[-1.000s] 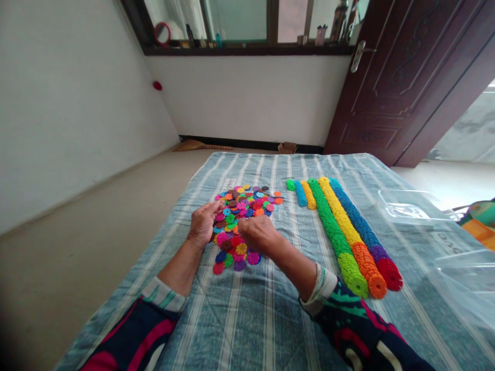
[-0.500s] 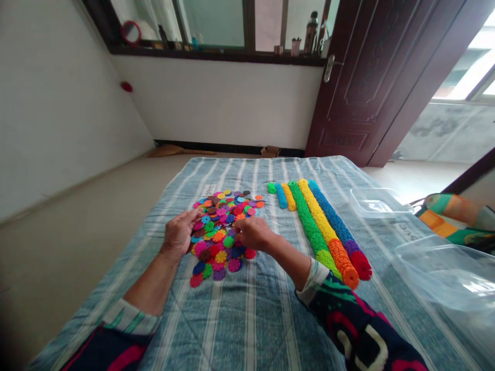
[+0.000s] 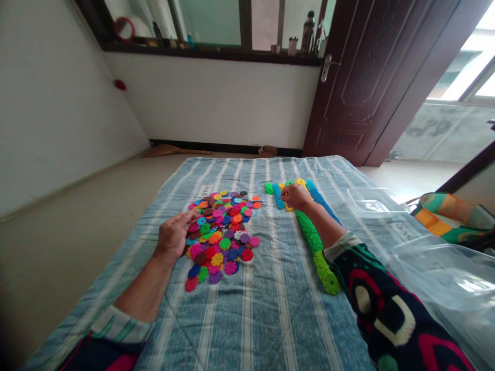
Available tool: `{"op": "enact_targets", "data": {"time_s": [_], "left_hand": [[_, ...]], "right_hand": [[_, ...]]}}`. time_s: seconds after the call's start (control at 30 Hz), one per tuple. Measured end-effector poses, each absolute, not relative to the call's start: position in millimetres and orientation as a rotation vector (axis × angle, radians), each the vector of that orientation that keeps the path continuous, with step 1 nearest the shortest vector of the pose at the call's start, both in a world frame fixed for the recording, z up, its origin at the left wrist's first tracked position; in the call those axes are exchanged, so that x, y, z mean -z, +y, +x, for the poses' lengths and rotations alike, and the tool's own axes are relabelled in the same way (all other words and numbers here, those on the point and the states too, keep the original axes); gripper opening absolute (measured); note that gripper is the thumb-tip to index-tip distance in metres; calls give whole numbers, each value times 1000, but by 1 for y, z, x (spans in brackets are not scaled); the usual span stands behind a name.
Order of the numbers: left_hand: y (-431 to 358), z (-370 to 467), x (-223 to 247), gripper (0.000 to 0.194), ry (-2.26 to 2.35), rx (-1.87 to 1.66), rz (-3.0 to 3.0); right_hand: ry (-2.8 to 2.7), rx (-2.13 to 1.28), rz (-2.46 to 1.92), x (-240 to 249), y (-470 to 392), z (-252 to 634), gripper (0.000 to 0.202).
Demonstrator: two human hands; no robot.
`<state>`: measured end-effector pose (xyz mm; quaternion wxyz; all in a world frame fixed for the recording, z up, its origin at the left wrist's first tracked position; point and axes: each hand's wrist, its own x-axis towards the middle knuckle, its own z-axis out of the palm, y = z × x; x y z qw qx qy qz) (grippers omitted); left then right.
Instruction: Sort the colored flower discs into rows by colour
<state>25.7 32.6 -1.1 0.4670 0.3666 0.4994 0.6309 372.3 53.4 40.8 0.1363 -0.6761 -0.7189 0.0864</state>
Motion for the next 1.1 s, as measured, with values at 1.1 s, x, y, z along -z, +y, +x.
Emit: {"op": "enact_targets", "data": {"time_s": [1.1], "left_hand": [[34, 24, 2, 22, 1218, -1538, 904]], "right_hand": [[-2281, -82, -2134, -33, 57, 371, 29]]}}
